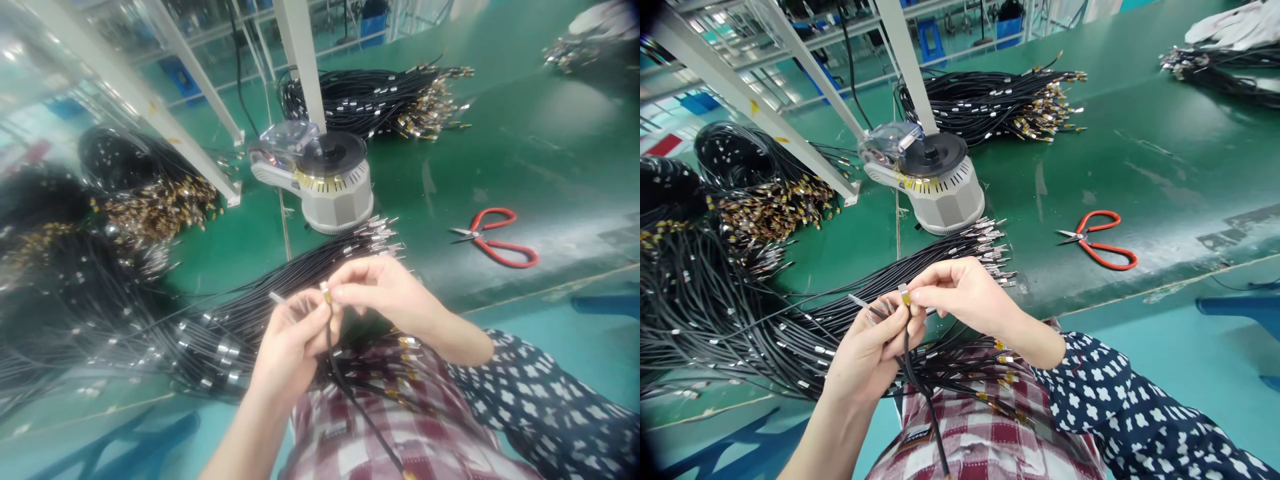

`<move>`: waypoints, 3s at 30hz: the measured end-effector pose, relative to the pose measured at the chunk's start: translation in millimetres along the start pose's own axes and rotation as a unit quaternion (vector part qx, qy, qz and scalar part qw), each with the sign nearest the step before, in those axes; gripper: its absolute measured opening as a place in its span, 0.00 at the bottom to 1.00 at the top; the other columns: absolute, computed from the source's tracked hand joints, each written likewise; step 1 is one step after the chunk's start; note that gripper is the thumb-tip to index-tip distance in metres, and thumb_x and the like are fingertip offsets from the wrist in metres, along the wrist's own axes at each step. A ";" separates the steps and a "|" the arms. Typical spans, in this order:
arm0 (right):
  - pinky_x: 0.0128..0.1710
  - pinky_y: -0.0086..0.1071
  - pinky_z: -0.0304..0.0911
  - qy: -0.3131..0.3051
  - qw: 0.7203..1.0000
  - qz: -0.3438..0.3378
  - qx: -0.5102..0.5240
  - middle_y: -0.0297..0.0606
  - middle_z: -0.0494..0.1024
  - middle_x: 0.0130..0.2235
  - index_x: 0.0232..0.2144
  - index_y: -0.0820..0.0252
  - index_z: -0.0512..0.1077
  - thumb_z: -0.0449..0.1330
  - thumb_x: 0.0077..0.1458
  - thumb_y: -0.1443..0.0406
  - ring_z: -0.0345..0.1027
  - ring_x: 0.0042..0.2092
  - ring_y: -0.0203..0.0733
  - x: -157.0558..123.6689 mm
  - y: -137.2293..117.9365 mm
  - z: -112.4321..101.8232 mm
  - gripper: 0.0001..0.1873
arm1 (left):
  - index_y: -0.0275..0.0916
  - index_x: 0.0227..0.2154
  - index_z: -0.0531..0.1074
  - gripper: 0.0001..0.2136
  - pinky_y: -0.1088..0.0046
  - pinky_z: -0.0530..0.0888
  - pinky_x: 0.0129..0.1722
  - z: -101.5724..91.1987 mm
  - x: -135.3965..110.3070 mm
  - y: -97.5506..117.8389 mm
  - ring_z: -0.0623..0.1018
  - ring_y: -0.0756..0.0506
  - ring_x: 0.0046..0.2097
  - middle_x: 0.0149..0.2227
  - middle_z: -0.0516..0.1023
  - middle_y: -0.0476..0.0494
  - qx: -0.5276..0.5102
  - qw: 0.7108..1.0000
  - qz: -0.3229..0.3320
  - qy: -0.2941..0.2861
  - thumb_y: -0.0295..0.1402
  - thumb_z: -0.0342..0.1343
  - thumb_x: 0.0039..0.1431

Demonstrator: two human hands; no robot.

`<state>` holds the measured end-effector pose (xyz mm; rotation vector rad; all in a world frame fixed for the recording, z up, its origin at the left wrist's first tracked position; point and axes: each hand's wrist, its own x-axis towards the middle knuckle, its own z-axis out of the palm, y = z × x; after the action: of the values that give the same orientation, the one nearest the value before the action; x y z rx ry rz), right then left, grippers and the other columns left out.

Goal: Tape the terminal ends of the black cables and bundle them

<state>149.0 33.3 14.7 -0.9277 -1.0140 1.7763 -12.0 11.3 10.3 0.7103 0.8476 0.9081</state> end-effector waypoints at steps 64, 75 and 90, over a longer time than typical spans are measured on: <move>0.27 0.27 0.63 0.027 0.992 -0.001 -0.122 0.29 0.71 0.20 0.21 0.61 0.68 0.67 0.50 0.58 0.65 0.24 0.32 -16.0 0.3 -15.0 0.16 | 0.31 0.19 0.72 0.16 0.76 0.46 0.19 13.6 14.2 -8.9 0.53 0.60 0.16 0.16 0.64 0.53 0.047 0.994 -0.095 -0.022 0.38 0.70 0.45; 0.34 0.36 0.61 0.128 0.867 -0.031 -0.480 0.37 0.74 0.31 0.33 0.58 0.74 0.61 0.56 0.59 0.66 0.32 0.41 -41.2 -10.9 -77.0 0.09 | 0.35 0.38 0.75 0.15 0.78 0.62 0.26 1.6 10.9 -17.2 0.67 0.54 0.26 0.26 0.72 0.50 0.056 0.991 -0.075 -0.092 0.24 0.67 0.46; 0.46 0.35 0.60 -0.167 0.773 -0.091 -0.605 0.33 0.76 0.38 0.34 0.56 0.72 0.54 0.62 0.71 0.67 0.41 0.40 -84.6 26.7 -34.6 0.09 | 0.40 0.31 0.61 0.11 0.77 0.60 0.20 -1.0 3.5 -31.3 0.63 0.55 0.16 0.17 0.65 0.58 0.211 0.971 -0.030 -0.107 0.40 0.49 0.66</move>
<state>200.5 -43.5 -7.9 -1.1599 -2.5100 0.9653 0.1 0.8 -16.7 1.1248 0.8728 0.5851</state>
